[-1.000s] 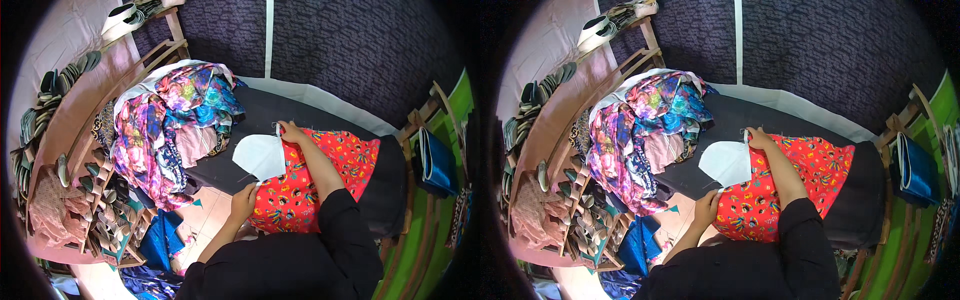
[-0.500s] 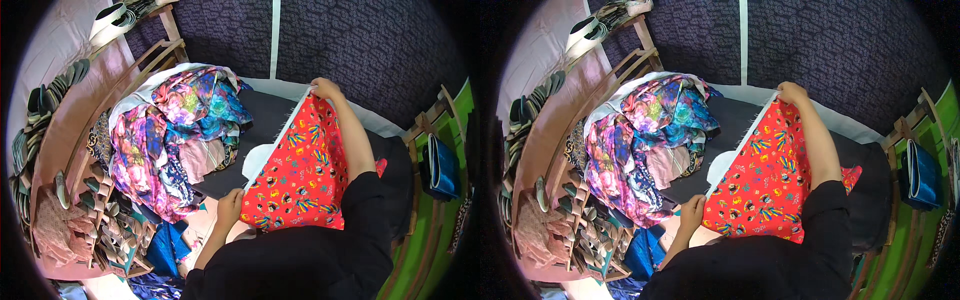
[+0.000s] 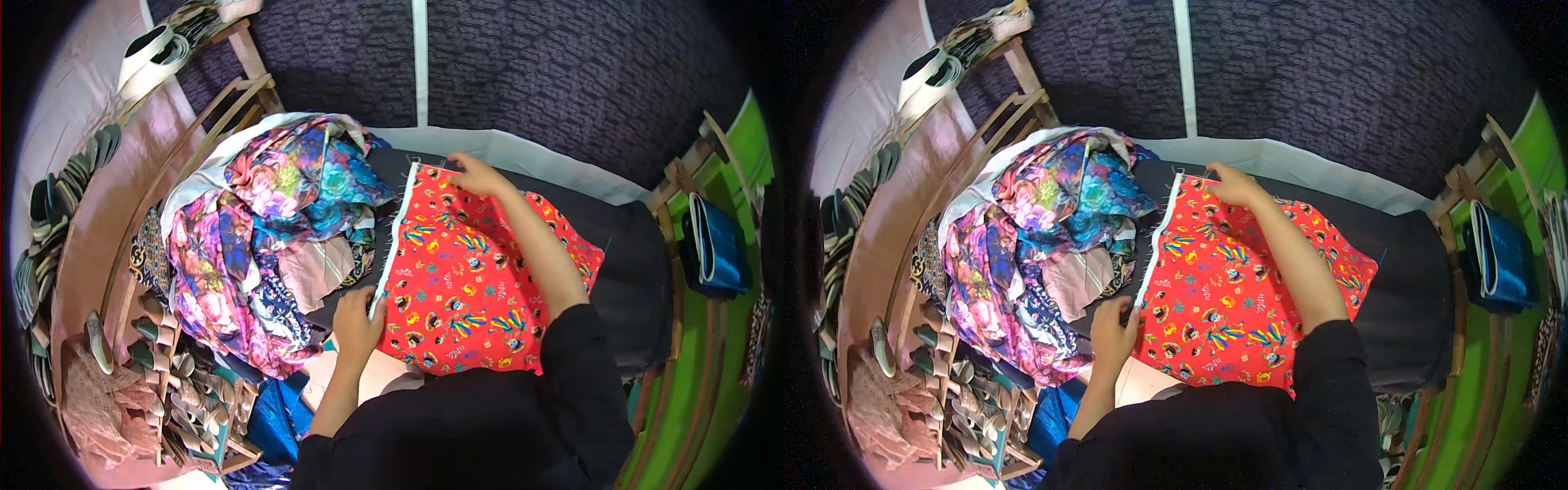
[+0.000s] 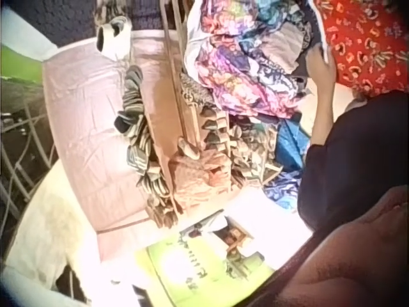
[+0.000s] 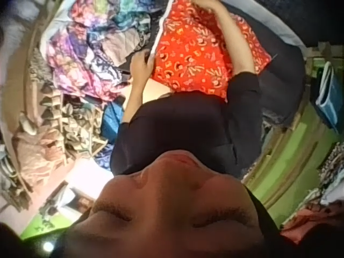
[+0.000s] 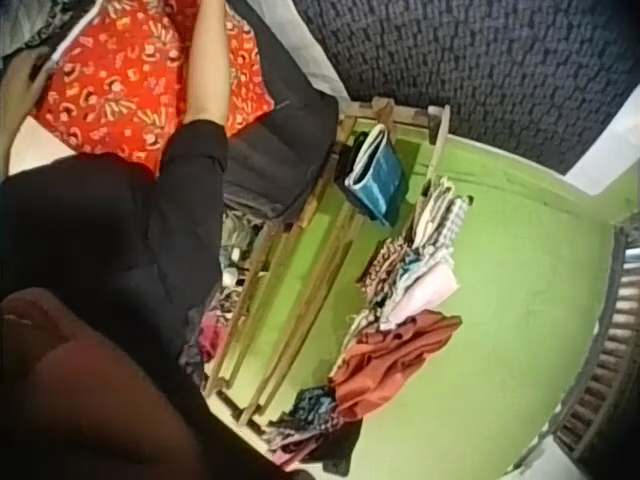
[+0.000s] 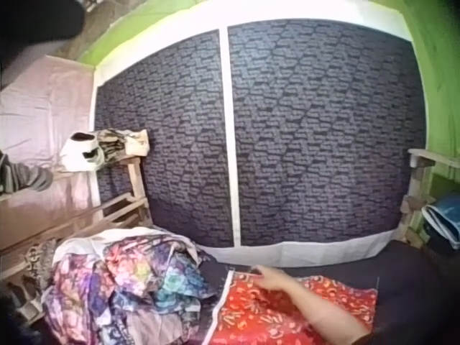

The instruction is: Folding various pieces of printed fabric on a workbench in a workshop.

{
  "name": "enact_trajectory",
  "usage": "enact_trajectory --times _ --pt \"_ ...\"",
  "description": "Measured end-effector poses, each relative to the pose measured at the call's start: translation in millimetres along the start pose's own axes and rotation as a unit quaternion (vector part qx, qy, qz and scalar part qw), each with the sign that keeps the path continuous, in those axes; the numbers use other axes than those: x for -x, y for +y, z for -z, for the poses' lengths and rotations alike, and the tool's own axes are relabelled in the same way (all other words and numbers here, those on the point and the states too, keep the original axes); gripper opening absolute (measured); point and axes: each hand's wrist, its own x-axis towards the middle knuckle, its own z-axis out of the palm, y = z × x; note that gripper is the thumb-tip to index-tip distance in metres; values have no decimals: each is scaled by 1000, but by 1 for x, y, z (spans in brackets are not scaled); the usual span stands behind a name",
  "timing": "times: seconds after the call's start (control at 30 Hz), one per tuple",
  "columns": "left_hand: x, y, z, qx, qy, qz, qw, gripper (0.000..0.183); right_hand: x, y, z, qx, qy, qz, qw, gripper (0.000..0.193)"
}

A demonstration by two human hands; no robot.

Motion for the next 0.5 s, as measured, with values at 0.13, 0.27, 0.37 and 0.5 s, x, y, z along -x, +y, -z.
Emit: enact_trajectory --times 0.13,0.27,0.37,0.5 --pt "-39 5 -37 -109 -82 1 991 62 101 14 51 -31 87 30 995 50" --pt "-63 10 -60 -136 -84 -18 987 59 225 39 57 -8 254 -98 962 47" --pt "-74 7 -72 -164 -116 39 979 58 300 66 31 37 318 -292 901 53" --pt "-93 11 -62 -143 -219 102 960 57 347 72 -17 51 361 -440 821 61"
